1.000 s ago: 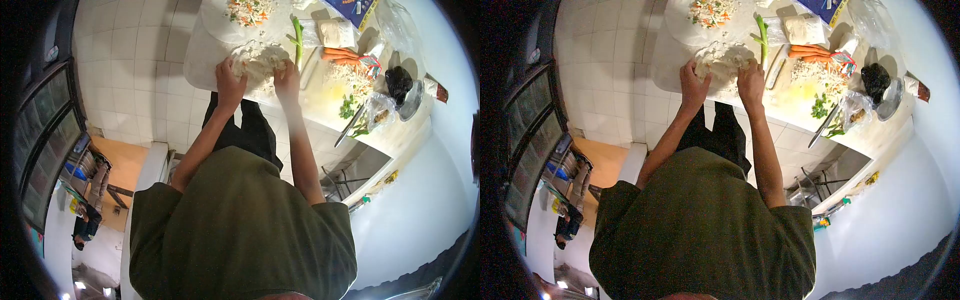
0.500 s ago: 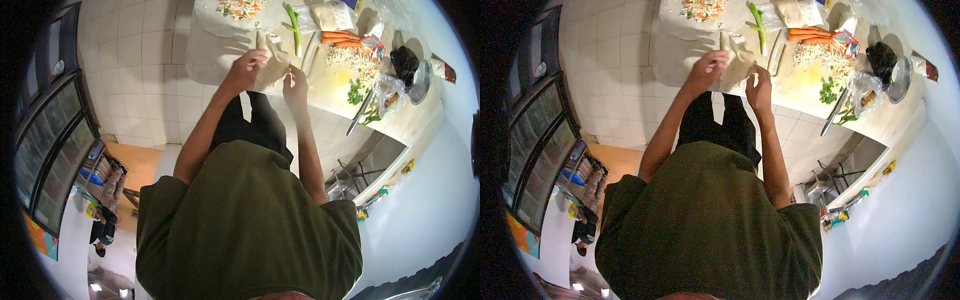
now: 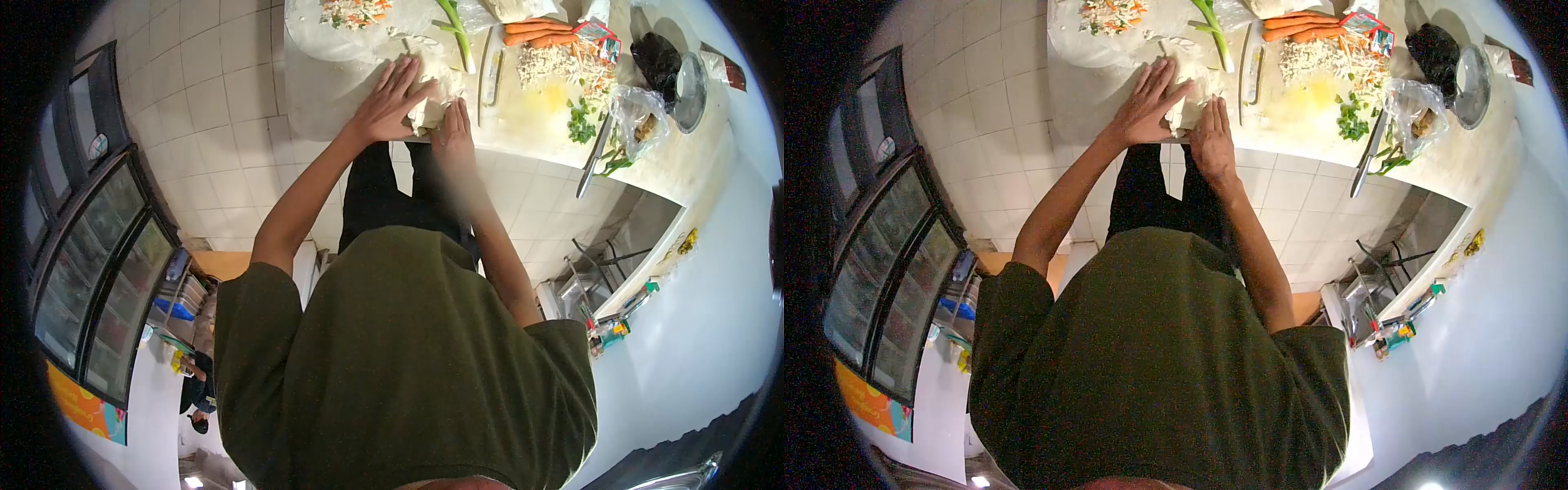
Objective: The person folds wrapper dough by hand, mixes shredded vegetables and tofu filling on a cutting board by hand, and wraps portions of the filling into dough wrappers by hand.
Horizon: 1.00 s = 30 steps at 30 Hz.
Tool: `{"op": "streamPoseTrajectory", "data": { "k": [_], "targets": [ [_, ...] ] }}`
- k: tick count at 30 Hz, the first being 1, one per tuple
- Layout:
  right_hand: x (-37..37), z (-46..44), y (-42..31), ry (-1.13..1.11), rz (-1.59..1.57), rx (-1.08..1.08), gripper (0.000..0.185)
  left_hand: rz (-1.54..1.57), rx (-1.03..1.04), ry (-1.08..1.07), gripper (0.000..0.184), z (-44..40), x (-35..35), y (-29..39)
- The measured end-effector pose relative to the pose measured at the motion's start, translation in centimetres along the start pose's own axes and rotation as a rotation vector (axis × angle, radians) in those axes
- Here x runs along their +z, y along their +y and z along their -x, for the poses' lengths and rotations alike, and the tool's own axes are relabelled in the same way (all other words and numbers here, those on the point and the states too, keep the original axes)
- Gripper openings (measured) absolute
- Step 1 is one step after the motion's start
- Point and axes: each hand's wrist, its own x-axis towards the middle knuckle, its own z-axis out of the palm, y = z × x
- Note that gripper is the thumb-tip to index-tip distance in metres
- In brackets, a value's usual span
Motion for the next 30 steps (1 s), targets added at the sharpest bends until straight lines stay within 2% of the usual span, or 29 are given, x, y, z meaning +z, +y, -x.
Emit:
{"op": "streamPoseTrajectory", "data": {
  "k": [3,4,7,8,11,14,20,23,24,27,29,30],
  "targets": [
    [1.2,-0.2,0.3,0.091,-0.211,0.033,0.072,-0.005,0.002,-0.062,0.101,-1.5,0.3,0.2],
    [1.5,-0.2,0.5,0.125,-0.284,0.045,0.072,-0.107,-0.001,-0.116,0.101,-2.0,0.5,0.3],
    [0.0,0.3,-0.3,0.162,-0.410,0.048,0.076,-0.146,0.046,-0.073,0.090,-3.7,1.0,0.5],
    [-0.7,0.2,-0.5,0.120,-0.377,0.105,0.076,-0.090,0.027,-0.023,0.093,-4.1,1.2,0.8],
    [-1.2,0.1,-0.3,0.121,-0.252,0.024,0.077,-0.032,0.036,-0.015,0.103,-5.7,0.9,0.9],
    [-1.0,0.0,-0.2,0.213,-0.272,0.016,0.081,-0.127,0.031,-0.112,0.102,-6.4,1.5,0.9],
    [-0.1,0.4,0.5,0.234,-0.310,0.039,0.083,-0.138,0.076,-0.026,0.074,-5.3,4.8,1.4],
    [0.0,0.6,0.3,0.207,-0.302,0.052,0.081,0.075,0.093,0.035,0.062,-4.2,6.4,2.5],
    [0.0,0.7,0.4,0.224,-0.304,0.046,0.081,0.053,0.084,0.059,0.056,-4.0,6.6,2.9],
    [0.2,1.1,0.4,0.276,-0.364,0.043,0.077,0.226,0.085,0.137,0.055,-3.5,6.5,2.3],
    [-0.2,0.6,0.2,0.314,-0.478,0.053,0.071,0.478,-0.148,0.180,0.050,-3.7,4.5,3.7],
    [-0.2,0.1,-0.4,0.409,-0.450,0.074,0.060,0.602,-0.259,0.203,0.047,-4.0,3.9,4.1]
  ]
}}
